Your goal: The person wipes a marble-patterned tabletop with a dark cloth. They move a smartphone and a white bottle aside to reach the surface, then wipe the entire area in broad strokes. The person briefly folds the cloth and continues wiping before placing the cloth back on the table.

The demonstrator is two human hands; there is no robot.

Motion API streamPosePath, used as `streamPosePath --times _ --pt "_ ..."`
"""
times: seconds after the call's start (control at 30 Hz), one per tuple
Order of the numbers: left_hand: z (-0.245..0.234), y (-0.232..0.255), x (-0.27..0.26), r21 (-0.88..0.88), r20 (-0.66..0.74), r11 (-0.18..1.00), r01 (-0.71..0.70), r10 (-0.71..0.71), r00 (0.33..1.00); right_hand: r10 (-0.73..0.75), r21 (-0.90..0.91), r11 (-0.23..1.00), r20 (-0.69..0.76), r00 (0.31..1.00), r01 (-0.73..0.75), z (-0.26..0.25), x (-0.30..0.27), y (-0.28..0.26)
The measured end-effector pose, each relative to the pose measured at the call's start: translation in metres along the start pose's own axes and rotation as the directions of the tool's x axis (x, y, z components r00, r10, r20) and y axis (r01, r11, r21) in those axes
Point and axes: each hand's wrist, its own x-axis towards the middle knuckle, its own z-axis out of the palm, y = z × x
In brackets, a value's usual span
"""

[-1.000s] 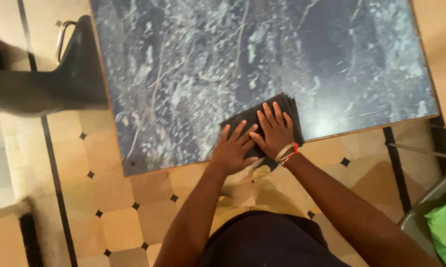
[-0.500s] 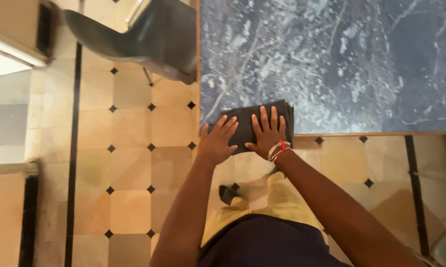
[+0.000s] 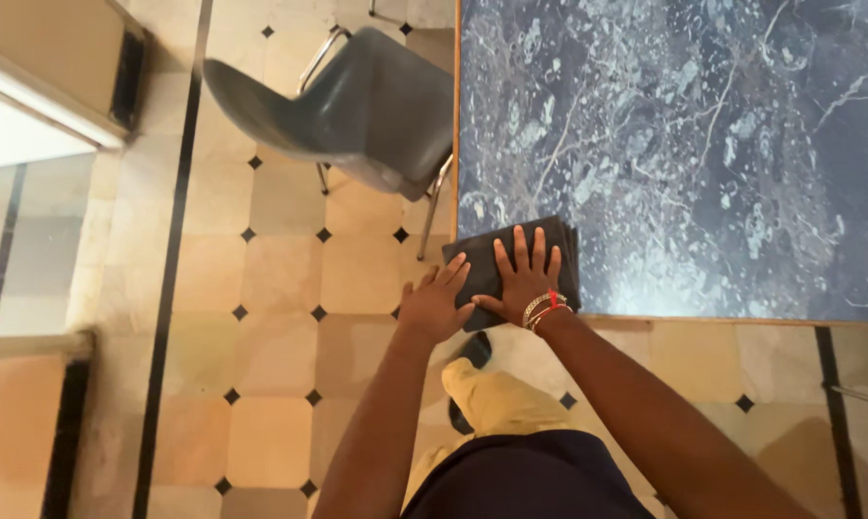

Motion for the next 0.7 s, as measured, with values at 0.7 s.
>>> streamPosePath --times 0.7 --pt "-0.072 -0.326 0.168 -0.963 -0.248 0.265 -0.046 -0.81 0.532 0.614 0.243 0.776 -0.083 0.785 -0.582 0.003 0.189 0.061"
